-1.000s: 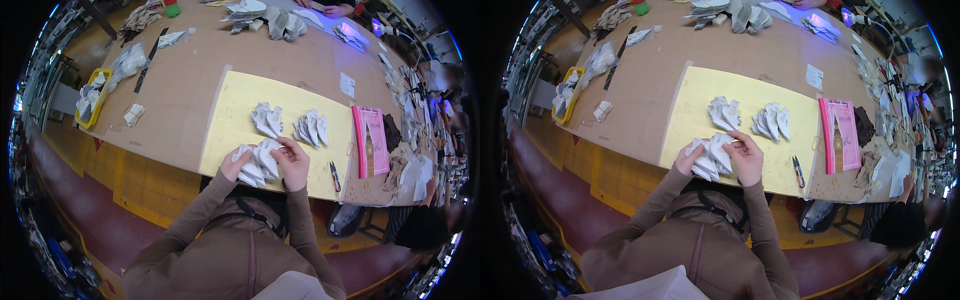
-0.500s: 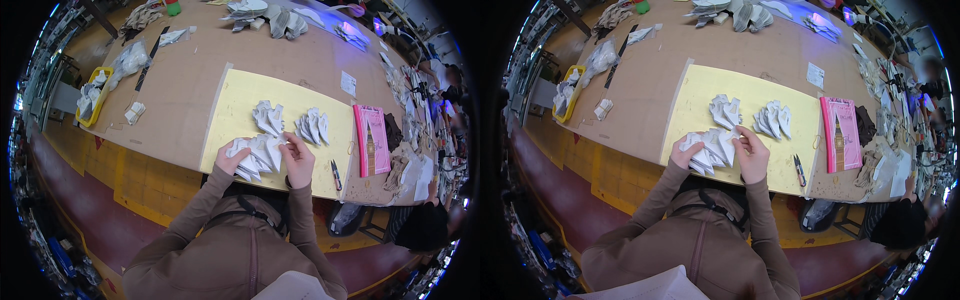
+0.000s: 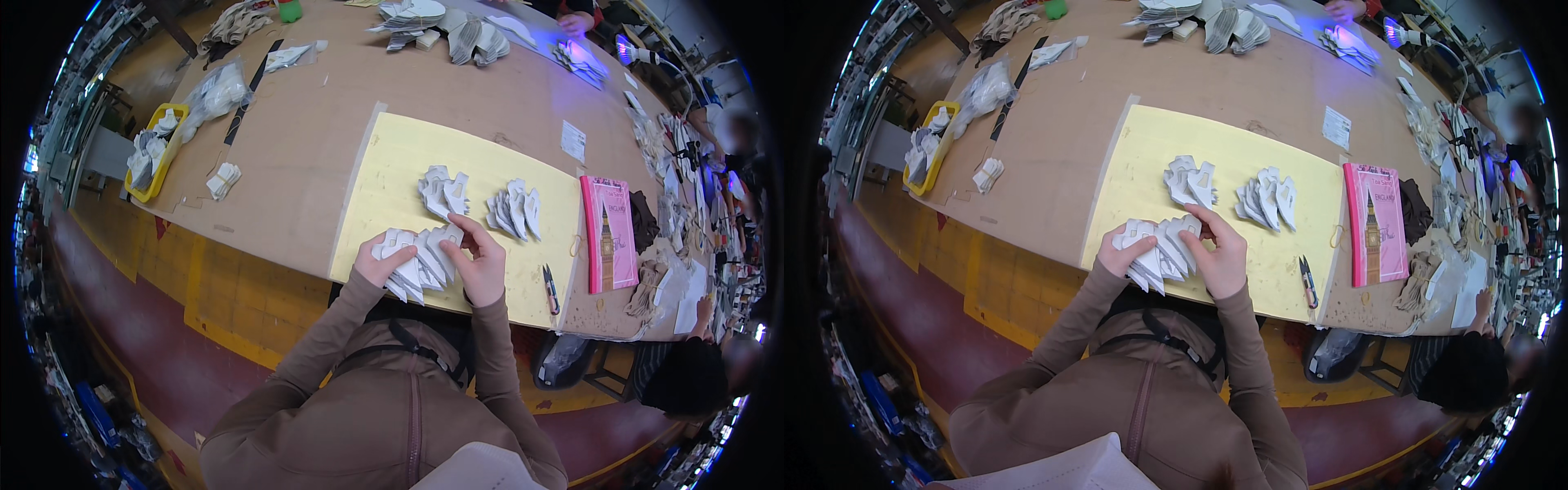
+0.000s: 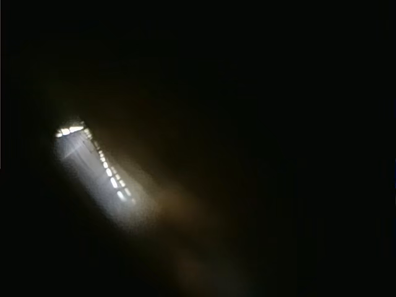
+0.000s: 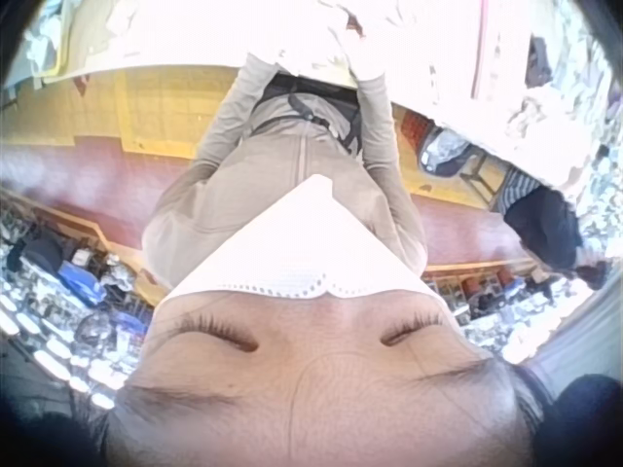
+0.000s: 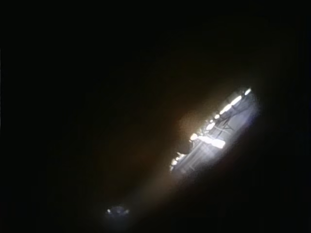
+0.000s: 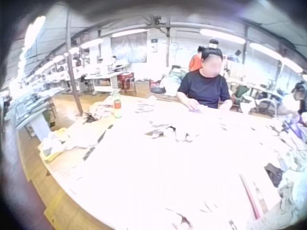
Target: The person repeatedly picks up small white fabric pieces from a table, folds them by hand, and stacks them into a growing pile. The person occasionally adjusts the pile and continues folding additional pieces.
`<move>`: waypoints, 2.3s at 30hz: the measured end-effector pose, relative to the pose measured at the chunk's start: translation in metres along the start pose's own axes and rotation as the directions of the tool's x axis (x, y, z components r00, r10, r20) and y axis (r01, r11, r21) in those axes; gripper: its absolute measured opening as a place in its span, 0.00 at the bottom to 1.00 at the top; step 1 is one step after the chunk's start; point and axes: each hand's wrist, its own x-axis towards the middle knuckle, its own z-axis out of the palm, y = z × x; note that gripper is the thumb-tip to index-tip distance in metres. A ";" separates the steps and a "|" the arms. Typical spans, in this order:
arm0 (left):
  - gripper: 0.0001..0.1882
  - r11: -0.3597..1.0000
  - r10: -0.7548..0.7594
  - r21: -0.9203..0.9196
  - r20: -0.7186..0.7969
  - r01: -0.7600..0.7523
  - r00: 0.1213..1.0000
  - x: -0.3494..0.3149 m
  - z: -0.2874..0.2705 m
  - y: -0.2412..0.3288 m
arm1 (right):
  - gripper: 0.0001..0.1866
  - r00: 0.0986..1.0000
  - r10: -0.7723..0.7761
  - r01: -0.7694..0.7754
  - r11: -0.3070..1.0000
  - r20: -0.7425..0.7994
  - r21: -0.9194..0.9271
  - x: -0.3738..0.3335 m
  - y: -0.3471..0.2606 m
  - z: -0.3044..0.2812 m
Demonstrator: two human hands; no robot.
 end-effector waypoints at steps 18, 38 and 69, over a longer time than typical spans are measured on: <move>0.15 0.998 0.050 -0.026 -0.099 -0.053 0.994 0.000 -0.014 0.010 | 0.24 0.987 -0.145 0.142 0.989 -0.064 -0.051 0.076 -0.016 -0.031; 0.14 0.991 0.132 -0.001 -0.144 -0.134 0.981 0.000 -0.018 0.016 | 0.10 0.957 -0.286 0.286 0.912 0.046 -0.294 0.030 -0.012 0.012; 0.19 0.994 0.053 0.086 0.166 -0.068 0.985 0.007 0.002 0.025 | 0.11 0.952 -0.246 0.174 0.925 -0.183 -0.338 0.018 -0.010 -0.072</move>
